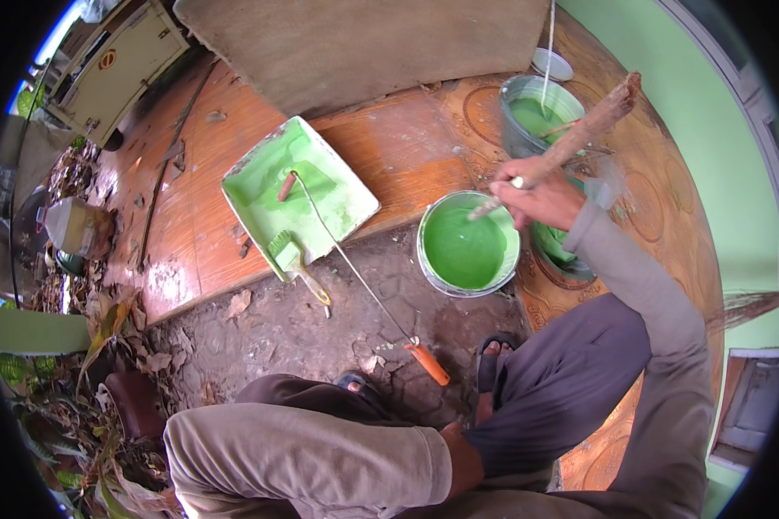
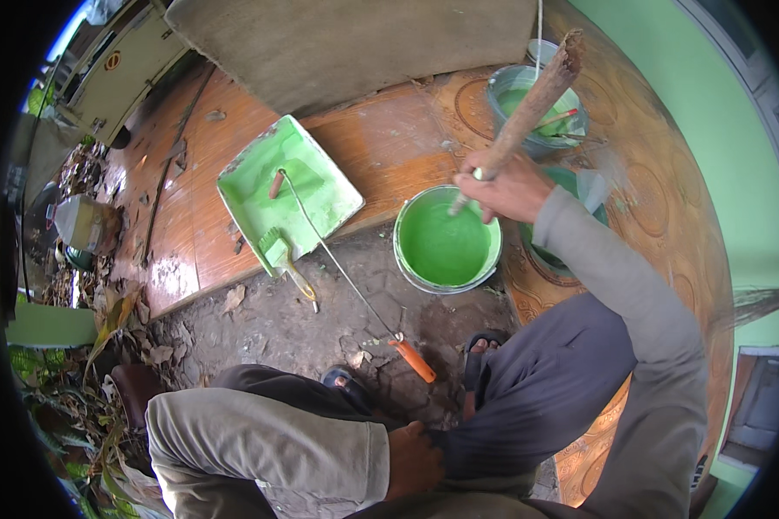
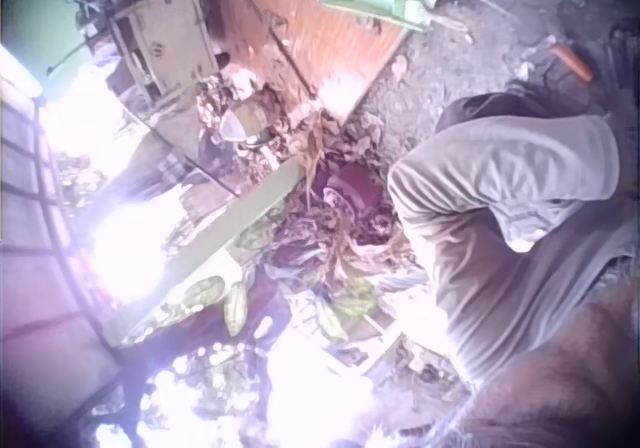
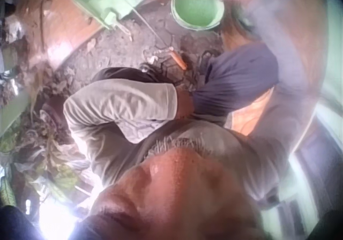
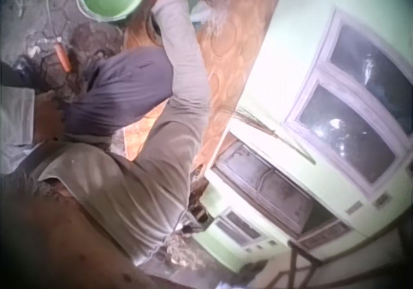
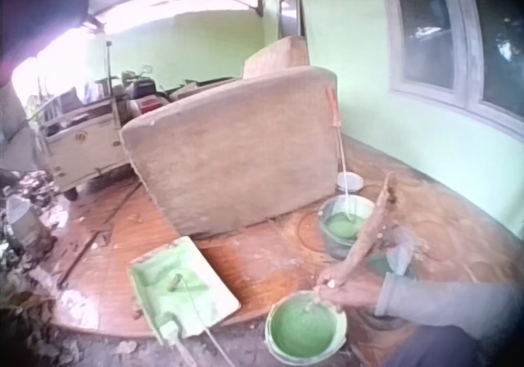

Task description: The person pours green paint from a plastic bag into a bucket, then uses a stick to stir the paint. They also handle a paint roller and a paintbrush, placing them into a paint tray and the bucket.

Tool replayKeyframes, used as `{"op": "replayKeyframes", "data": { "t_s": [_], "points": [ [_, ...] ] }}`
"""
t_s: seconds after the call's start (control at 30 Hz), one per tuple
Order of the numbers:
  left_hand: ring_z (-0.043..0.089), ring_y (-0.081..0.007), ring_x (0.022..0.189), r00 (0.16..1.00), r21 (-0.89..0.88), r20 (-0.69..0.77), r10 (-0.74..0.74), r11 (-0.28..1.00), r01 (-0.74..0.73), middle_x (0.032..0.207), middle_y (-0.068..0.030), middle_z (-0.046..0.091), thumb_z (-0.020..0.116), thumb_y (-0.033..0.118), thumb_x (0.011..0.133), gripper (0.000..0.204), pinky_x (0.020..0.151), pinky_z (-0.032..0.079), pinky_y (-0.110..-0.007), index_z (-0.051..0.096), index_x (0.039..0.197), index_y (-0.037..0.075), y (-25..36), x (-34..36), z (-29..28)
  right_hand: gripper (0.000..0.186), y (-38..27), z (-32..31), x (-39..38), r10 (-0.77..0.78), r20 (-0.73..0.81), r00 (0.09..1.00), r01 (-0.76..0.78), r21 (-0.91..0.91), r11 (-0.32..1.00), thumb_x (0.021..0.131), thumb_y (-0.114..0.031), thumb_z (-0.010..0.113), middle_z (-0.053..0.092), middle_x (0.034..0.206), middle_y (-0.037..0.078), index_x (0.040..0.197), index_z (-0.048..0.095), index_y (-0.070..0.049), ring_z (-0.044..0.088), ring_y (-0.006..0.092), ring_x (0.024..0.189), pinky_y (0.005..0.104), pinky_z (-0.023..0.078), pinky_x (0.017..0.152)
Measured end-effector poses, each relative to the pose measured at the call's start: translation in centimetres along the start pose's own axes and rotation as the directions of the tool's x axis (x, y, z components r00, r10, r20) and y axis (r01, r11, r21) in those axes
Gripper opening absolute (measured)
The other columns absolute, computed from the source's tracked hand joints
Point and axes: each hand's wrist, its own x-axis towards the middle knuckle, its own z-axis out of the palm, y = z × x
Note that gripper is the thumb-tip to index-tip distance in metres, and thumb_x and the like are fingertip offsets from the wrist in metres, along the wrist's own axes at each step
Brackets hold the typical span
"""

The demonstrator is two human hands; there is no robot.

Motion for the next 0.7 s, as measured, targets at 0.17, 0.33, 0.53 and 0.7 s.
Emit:
{"op": "replayKeyframes", "data": {
  "t_s": [0.17,0.33,0.53,0.7],
  "points": [
    [0.065,-0.0197,0.081,0.993,-0.008,0.110,0.051,0.999,-0.051,0.085,-0.0022,0.064,0.059,0.026,0.080,0.017,0.076,0.044,-0.037,0.067,0.089,0.014,-0.5,-0.3,-1.1,0.029,-0.7,0.8,-0.9,0.060,0.178,0.982,-0.085,0.139,0.987,0.089,-0.028,0.058,0.063,0.062,0.008,0.088,0.062,0.001,0.065,0.0142,0.052,0.0261,0.052,0.050],
    [0.064,-0.0197,0.082,0.996,-0.015,0.077,0.044,0.999,-0.043,0.085,-0.0022,0.064,0.059,0.028,0.081,0.018,0.076,0.044,-0.038,0.067,0.090,0.014,-0.5,-0.2,-0.8,0.027,-0.1,0.0,-0.2,0.059,0.054,0.997,-0.062,0.062,0.996,0.089,-0.026,0.059,0.063,0.063,0.008,0.087,0.061,0.001,0.065,0.0148,0.052,0.0250,0.052,0.050],
    [0.064,-0.0188,0.080,0.998,-0.009,0.025,0.058,0.998,-0.058,0.084,-0.0014,0.063,0.060,0.028,0.080,0.017,0.076,0.043,-0.037,0.066,0.088,0.014,-0.5,-0.4,-0.8,0.030,-0.7,0.9,-0.7,0.009,0.125,0.992,-0.030,0.172,0.985,0.090,-0.028,0.057,0.063,0.063,0.009,0.085,0.061,0.002,0.065,0.0151,0.052,0.0262,0.051,0.049],
    [0.064,-0.0189,0.080,0.997,-0.013,-0.077,0.017,1.000,-0.018,0.083,-0.0013,0.063,0.062,0.027,0.079,0.016,0.076,0.043,-0.037,0.066,0.088,0.014,-0.2,-0.6,0.3,0.027,-0.2,-0.1,-1.0,0.011,-0.030,0.999,-0.012,-0.036,0.999,0.088,-0.024,0.058,0.063,0.061,0.008,0.078,0.061,0.002,0.063,0.0154,0.047,0.0266,0.051,0.049]
  ]
}}
